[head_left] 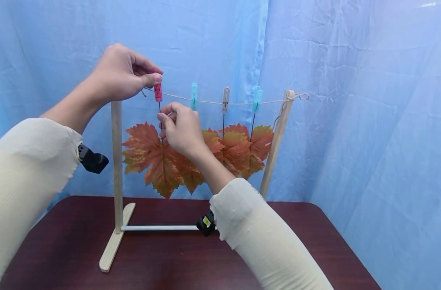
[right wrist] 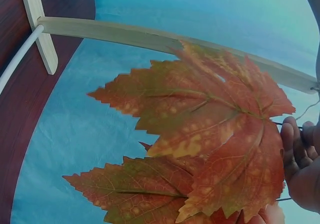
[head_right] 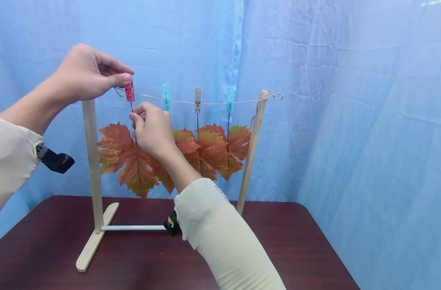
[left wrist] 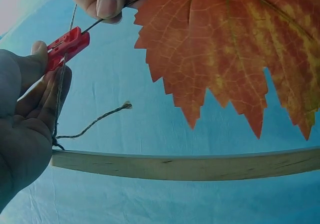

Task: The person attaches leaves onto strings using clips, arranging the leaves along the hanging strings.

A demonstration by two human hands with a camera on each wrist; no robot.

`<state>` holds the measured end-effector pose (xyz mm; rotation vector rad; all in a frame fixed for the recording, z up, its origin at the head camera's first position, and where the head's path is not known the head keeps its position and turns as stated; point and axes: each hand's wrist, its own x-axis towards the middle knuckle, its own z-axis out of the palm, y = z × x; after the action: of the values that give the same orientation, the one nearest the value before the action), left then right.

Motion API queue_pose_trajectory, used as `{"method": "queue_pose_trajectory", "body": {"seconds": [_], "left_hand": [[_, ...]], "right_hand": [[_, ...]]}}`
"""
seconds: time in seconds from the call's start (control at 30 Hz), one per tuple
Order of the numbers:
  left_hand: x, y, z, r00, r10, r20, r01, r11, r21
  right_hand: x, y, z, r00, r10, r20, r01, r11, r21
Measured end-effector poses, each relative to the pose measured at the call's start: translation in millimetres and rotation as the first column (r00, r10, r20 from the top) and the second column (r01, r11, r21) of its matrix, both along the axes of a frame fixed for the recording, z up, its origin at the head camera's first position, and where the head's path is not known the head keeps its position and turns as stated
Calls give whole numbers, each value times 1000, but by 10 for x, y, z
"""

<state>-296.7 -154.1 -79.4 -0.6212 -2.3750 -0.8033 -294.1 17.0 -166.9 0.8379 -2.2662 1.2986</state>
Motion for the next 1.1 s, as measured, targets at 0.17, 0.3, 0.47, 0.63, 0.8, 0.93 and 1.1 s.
{"method": "queue_pose_trajectory", "body": {"seconds": [0.17,0.3,0.47,0.63,0.8,0.93,1.1], "left_hand": [[-11,2,-9,1000,-13,-9,13,1000,-7],[-18,0,-10,1000,-22,-15,21,1000,-14],[-6,-10,-11,1000,-18,-21,17,999,-37],[1,-27,-14,1000,-24,-15,23,998,-52],[-10,-49,-12,999,-39,-6,38,997,-64],[-21,-59,-7,999,-50,1,50,997,-57],[-27,-41,-22,999,-54,-2,53,998,-44]], "right_hand": [[3,-8,5,1000,-24,-3,24,1000,-13],[4,-18,9,1000,-27,-1,27,999,-37],[-6,-24,7,1000,-17,6,18,998,-57],[-14,-21,-9,1000,-6,20,7,998,-58],[-29,-21,-32,999,5,38,-2,998,-64],[-36,-21,-36,999,11,43,-8,998,-69],[-40,-6,-40,999,16,46,-12,998,-69]]}}
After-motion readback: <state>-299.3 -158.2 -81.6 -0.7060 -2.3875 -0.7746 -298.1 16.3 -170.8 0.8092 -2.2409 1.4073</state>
